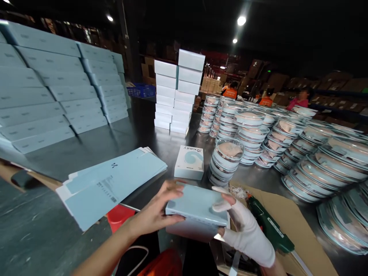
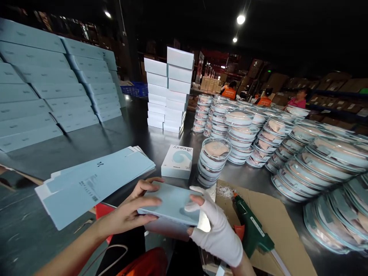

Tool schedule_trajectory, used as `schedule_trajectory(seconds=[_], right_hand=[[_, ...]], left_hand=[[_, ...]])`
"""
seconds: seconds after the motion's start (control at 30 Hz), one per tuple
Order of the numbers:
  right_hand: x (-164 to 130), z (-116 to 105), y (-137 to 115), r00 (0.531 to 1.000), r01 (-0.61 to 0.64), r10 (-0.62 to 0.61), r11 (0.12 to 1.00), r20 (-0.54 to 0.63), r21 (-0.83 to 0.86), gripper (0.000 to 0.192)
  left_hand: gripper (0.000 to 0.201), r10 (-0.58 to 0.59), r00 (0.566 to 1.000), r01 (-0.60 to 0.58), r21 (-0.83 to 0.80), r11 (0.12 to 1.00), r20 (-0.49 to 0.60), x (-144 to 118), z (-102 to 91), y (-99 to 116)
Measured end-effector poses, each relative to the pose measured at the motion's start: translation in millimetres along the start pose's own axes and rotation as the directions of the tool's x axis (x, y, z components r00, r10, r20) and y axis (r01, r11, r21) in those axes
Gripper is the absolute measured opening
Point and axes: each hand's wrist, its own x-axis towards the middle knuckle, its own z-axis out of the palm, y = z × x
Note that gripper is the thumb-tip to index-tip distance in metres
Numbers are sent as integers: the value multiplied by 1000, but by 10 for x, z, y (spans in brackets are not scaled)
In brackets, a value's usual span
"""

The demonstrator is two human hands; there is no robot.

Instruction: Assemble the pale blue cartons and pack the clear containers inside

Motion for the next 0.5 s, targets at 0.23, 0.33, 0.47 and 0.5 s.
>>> schedule_trajectory(seconds=[0.23, 0.33, 0.47, 0.5], right_hand=[[38, 84, -114, 985, 168, -171, 965, -2, -200, 65], [-122, 264, 113, 960, 2, 25, 995, -280, 95, 84], [-234, 723, 210, 938, -113, 293, 762, -184, 637, 114], [-212, 817, 145, 933, -200, 347, 722, -97, 662, 114]], left_hand=[[22, -117, 986, 121, -28, 992, 116, 221, -126, 183], [21, -276, 943, 244, -178, 953, -185, 158, -102, 124], [30, -410, 772, 341, -228, 912, -486, -5, 28, 26], [33, -443, 740, 376, -236, 896, -505, -26, 62, 10]])
